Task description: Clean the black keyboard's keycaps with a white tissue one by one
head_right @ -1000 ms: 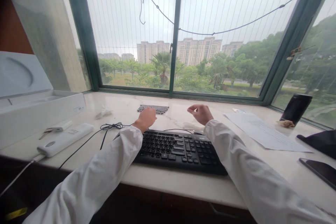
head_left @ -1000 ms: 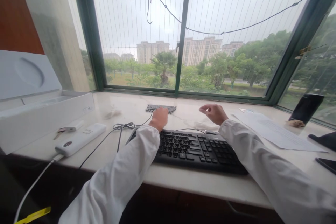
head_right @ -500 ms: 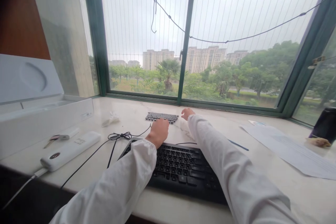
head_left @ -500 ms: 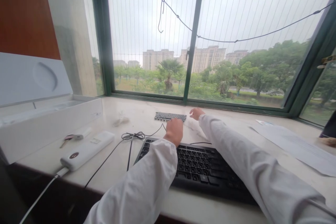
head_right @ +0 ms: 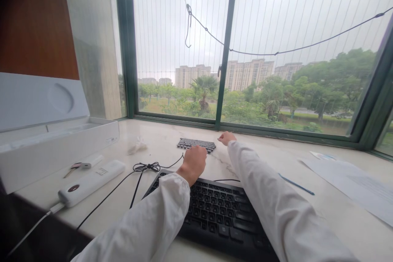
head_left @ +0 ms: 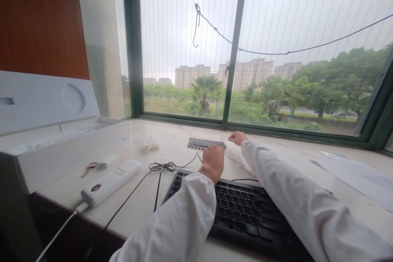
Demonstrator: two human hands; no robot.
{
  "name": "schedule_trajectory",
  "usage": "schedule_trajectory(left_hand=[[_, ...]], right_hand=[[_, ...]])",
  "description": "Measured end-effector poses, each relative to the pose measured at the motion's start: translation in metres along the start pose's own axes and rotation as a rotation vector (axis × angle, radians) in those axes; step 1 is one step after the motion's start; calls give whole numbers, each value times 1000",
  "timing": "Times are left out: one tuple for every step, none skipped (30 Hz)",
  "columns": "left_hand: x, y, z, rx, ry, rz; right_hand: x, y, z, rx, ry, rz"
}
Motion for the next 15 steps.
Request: schedule_trajectory(left_hand=[[0,0,1,4,-24,1],[0,0,3,7,-48,0],[0,0,4,7,-77,-6],[-1,0,5,-1,-113,-22],[-1,-1,5,-14,-160,-41],[-3,-2,6,-32,-213,-62],[-4,-3,6,-54,-267,-85],[-6,-5,5,-80,-316,-113],[-7,-7,4,-107,-350,-147],[-9,-9,3,-133,-366,-183],[-10,-11,2,-160,-372,-221],[-12,-13,1,-187,-377,-257],[-13,-15,0,-216,-381,-291],[-13,-16,-1,-250,-388,-317],[-14,-17,-2,-287,-398,-340]], right_hand=[[-6,2,6,36,14,-1],[-15,5,13,68,35,6],[-26,8,18,111,63,15],[-39,11,23,152,89,26],[-54,15,28,201,117,37],[-71,18,32,327,154,21],[-88,22,35,439,189,15],[-106,25,39,524,221,8],[-123,28,42,590,243,-4],[-138,31,45,647,265,-2],[-152,34,49,693,279,-13],[-164,36,52,726,293,-28],[-174,38,55,753,300,-45],[-182,39,58,770,301,-63],[-188,40,61,779,296,-76]])
Point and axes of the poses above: each hand's wrist, its own x-axis towards the middle knuckle, its own z-axis out of the back of the hand, y = z × x, the point moved 1 cm from there along x, towards the middle knuckle, and after that the axes turned 1 degree about z, right-handed, at the moved point
